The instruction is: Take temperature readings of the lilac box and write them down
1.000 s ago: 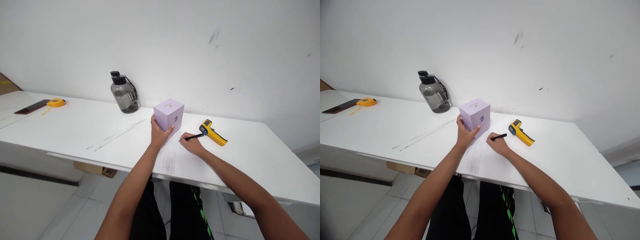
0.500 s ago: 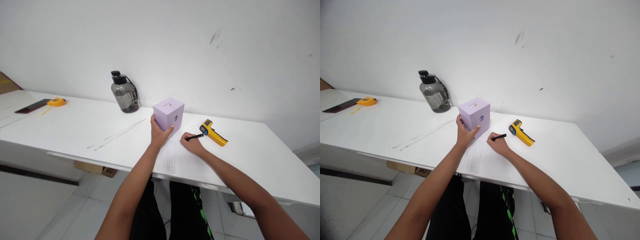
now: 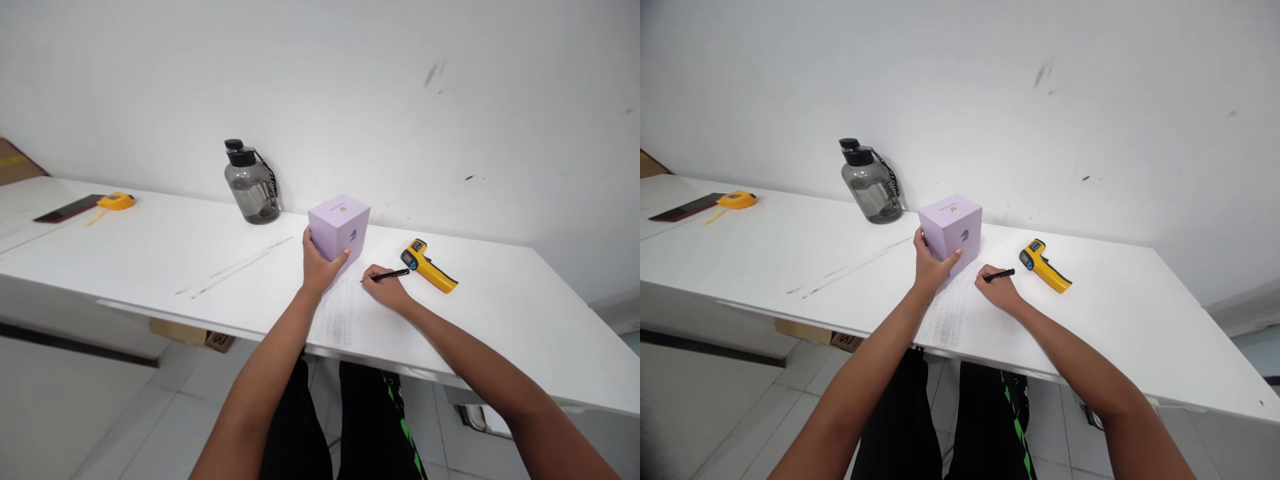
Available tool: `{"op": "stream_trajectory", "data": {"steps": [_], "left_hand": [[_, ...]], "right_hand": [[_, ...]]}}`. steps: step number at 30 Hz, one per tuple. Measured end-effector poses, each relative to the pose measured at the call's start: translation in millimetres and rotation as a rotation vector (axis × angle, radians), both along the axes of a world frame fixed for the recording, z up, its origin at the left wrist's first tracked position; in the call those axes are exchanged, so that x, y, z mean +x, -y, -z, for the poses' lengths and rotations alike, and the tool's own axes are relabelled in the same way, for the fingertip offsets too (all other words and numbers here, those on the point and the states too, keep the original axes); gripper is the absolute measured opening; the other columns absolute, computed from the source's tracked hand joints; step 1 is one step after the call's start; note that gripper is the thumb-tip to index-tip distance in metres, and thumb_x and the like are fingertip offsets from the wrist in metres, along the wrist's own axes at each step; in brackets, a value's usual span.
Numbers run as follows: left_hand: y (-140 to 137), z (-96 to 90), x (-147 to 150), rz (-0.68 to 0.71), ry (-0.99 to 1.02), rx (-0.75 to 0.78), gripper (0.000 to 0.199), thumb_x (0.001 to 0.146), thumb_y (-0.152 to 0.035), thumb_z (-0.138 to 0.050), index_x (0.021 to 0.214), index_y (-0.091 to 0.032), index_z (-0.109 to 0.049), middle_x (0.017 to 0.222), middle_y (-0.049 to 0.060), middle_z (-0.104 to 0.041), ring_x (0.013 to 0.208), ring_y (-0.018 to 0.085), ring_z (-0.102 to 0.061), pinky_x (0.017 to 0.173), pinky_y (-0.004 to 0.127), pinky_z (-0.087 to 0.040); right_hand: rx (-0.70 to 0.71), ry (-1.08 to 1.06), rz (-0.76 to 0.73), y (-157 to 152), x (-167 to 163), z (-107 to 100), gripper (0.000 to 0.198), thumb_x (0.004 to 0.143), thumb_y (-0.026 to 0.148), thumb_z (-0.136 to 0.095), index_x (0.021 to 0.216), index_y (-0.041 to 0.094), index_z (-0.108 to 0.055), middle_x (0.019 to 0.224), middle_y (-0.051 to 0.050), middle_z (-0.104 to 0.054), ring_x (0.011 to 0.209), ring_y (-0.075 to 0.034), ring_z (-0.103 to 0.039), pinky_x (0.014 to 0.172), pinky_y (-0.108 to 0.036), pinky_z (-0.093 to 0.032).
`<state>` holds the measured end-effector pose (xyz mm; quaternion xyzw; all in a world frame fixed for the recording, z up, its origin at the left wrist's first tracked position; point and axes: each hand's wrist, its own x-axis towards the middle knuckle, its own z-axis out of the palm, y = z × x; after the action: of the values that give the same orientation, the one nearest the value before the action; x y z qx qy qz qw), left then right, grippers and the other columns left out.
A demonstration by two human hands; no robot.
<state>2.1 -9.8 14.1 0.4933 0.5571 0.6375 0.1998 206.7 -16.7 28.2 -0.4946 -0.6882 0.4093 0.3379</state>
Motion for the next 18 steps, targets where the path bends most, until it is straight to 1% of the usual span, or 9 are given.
{"op": "stream_trajectory", "data": {"steps": [8,18], "left_hand": [[1.1,-1.9,0.2,0.002,-0.004,0.012,0.123,0.069,-0.052,-0.097,0.167,-0.030,-0.027,0.175,0.020,-0.038,0.164,0.040,-0.040,0.135,0.056,-0.035],[0.3,-2.1,0.3,0.004,0.001,0.008,0.123,0.068,-0.050,-0.097,0.167,-0.030,-0.026,0.175,0.021,-0.037,0.164,0.040,-0.039,0.135,0.057,-0.034]], "right_hand": [[0.019,0.004,0.021,-0.2,0.7,-0.3,0.009,0.074,0.033,-0.062,0.070,0.025,-0.062,0.068,0.001,-0.065,0.067,-0.018,-0.055,0.065,-0.032,-0.041],[0.052,0.045,-0.006,0.4,0.8,-1.3,0.008,0.075,0.031,-0.061,0.070,0.025,-0.061,0.068,0.002,-0.065,0.067,-0.018,-0.055,0.064,-0.031,-0.040]]}}
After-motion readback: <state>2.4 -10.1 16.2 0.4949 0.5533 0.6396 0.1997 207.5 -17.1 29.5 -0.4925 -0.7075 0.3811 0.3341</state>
